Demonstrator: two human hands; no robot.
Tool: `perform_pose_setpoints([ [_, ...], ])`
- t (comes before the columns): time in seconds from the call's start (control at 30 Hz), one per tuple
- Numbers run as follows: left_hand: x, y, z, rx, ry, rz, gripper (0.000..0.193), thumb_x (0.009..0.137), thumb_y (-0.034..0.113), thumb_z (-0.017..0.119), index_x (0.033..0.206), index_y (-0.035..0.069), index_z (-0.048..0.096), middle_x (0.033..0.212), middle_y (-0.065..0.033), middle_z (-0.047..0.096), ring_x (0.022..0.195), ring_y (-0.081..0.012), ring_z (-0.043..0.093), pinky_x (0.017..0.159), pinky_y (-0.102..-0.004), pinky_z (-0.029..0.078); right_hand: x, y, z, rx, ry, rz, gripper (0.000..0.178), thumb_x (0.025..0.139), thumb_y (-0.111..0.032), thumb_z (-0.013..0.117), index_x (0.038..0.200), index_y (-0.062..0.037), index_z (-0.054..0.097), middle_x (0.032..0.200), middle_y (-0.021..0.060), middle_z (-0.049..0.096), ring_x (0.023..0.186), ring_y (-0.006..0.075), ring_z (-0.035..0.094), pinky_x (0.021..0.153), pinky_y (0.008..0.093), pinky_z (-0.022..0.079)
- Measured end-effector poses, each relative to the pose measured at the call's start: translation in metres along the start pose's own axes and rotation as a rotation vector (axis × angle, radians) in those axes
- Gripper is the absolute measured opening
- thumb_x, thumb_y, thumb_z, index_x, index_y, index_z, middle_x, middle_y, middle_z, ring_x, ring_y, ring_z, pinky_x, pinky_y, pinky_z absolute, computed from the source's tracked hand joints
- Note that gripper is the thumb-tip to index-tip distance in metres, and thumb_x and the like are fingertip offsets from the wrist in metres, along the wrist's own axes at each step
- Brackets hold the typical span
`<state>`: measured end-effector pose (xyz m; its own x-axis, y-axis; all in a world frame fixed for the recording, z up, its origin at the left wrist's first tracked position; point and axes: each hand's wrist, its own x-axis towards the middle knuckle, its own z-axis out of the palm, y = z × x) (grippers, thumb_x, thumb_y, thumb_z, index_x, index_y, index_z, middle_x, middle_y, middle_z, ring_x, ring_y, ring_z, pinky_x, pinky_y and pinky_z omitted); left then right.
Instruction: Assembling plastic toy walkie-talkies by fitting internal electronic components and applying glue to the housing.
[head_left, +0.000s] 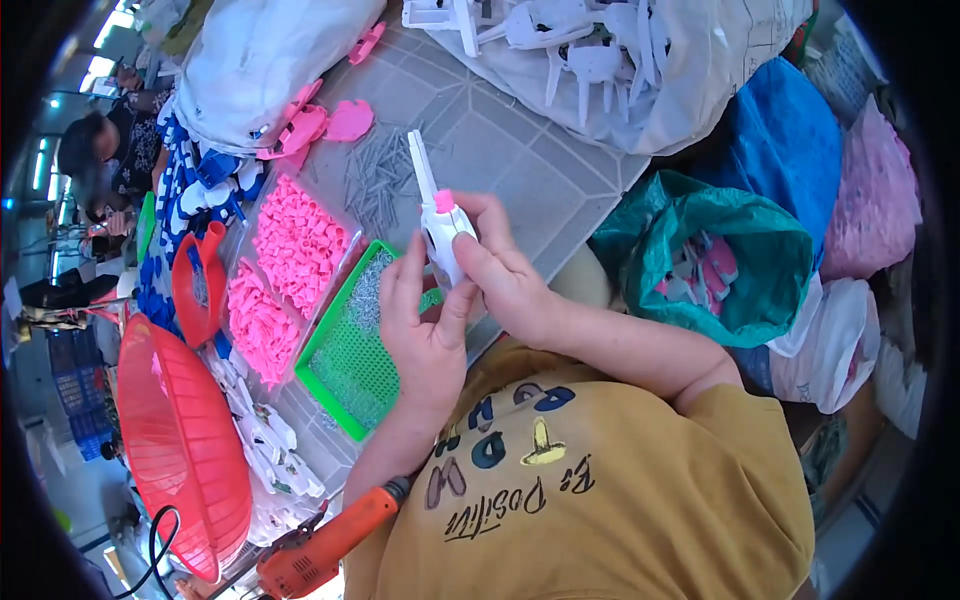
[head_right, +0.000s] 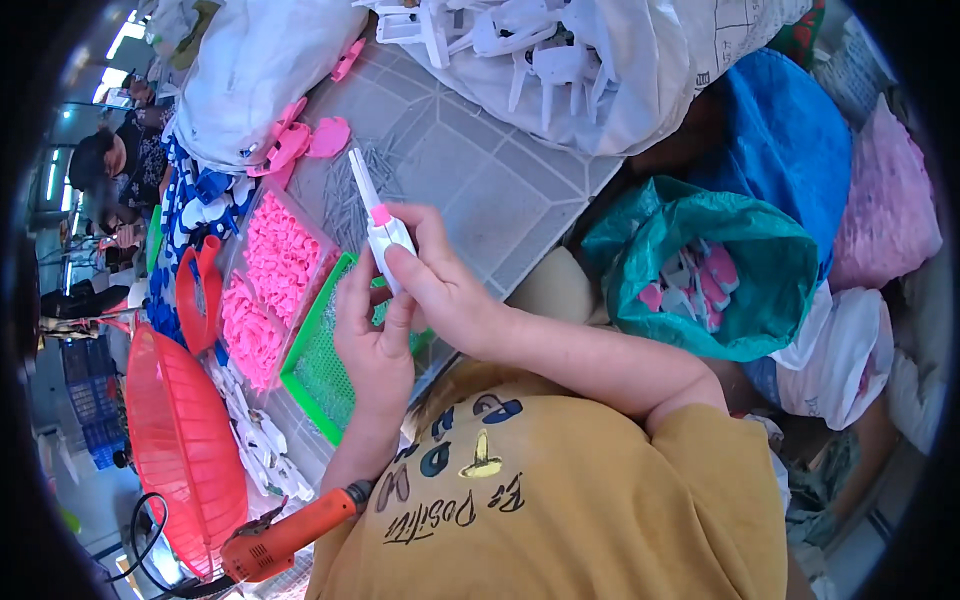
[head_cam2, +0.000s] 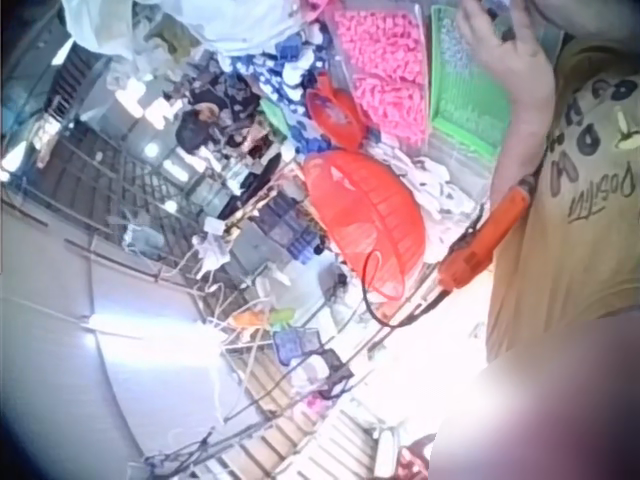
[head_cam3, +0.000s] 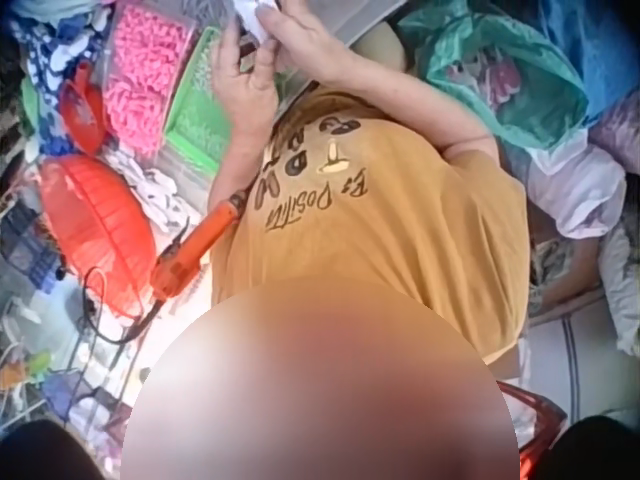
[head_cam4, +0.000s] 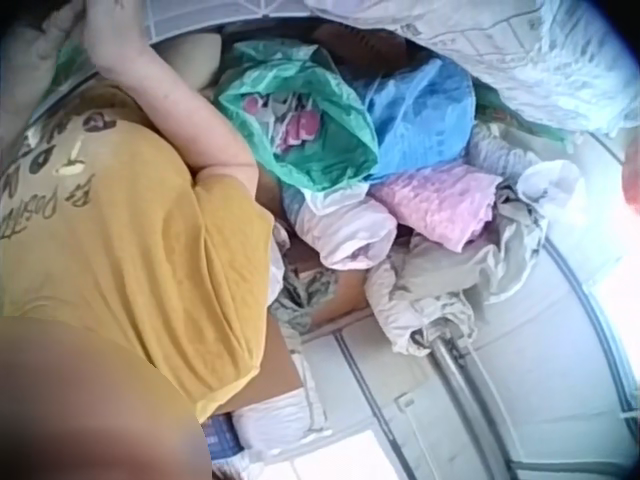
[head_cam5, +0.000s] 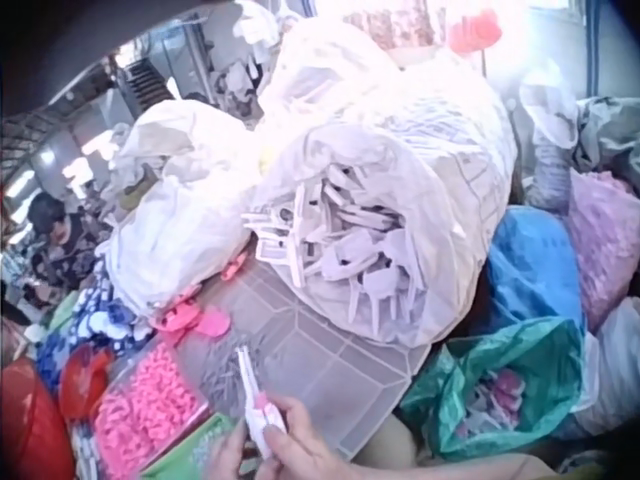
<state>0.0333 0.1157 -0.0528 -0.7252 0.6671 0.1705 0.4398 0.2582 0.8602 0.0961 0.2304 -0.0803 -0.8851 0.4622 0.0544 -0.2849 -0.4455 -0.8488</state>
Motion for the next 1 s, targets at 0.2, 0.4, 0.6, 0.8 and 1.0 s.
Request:
perform_pose_setpoints([
  [0.2, -0.003, 0.009, 0.003, 0.005, 0.029, -0.002, 0.066, 0.086, 0.025, 0.078, 0.142, 0.005, 0.050, 0.119, -0.0093, 0.053, 0.103, -0.0193, 0.057, 0.076, -0.0308, 0.055, -0.004, 0.006, -0.001, 0.242, -0.066, -0.023, 0.045, 0.106, -0.026, 0.039, 0.145, -0.0090, 0.024, 0.149, 0.0098, 0.037, 0.128, 0.0195, 0.046, 0.105, 0.0356, 0.042],
  [0.4, -0.002, 0.004, 0.003, 0.368, 0.172, 0.263, 0.073, 0.073, 0.014, 0.083, 0.139, 0.005, 0.054, 0.116, -0.0139, 0.054, 0.102, -0.0291, 0.057, 0.085, -0.0367, 0.050, 0.000, -0.008, -0.001, 0.036, -0.103, -0.111, 0.049, 0.101, -0.017, 0.054, 0.143, -0.0071, 0.031, 0.150, 0.0114, 0.041, 0.131, 0.0202, 0.047, 0.109, 0.0378, 0.040],
  [0.6, 0.001, 0.010, 0.007, 0.627, 0.227, 0.500, 0.072, 0.068, 0.018, 0.086, 0.132, 0.003, 0.059, 0.115, -0.0127, 0.059, 0.091, -0.0280, 0.060, 0.072, -0.0356, 0.050, 0.007, -0.010, 0.000, 0.335, 0.079, -0.002, 0.039, 0.097, -0.013, 0.058, 0.133, -0.0068, 0.045, 0.132, 0.0136, 0.056, 0.120, 0.0271, 0.059, 0.100, 0.0422, 0.050],
  [0.8, -0.001, 0.015, 0.004, 0.636, 0.272, 0.609, 0.065, 0.067, 0.016, 0.087, 0.125, -0.001, 0.063, 0.116, -0.0146, 0.062, 0.092, -0.0301, 0.061, 0.075, -0.0396, 0.049, 0.011, -0.018, -0.003, 0.411, 0.070, 0.048, 0.046, 0.090, -0.026, 0.067, 0.128, -0.0075, 0.048, 0.121, 0.0131, 0.061, 0.110, 0.0313, 0.065, 0.093, 0.0452, 0.055],
  [1.0, -0.003, 0.013, 0.005, 0.696, 0.282, 0.664, 0.063, 0.069, 0.018, 0.087, 0.124, -0.001, 0.063, 0.117, -0.0126, 0.062, 0.091, -0.0294, 0.061, 0.074, -0.0389, 0.049, 0.012, -0.018, -0.005, 0.411, 0.059, 0.069, 0.050, 0.084, -0.028, 0.073, 0.122, -0.0060, 0.051, 0.112, 0.0124, 0.064, 0.105, 0.0307, 0.066, 0.091, 0.0446, 0.056],
])
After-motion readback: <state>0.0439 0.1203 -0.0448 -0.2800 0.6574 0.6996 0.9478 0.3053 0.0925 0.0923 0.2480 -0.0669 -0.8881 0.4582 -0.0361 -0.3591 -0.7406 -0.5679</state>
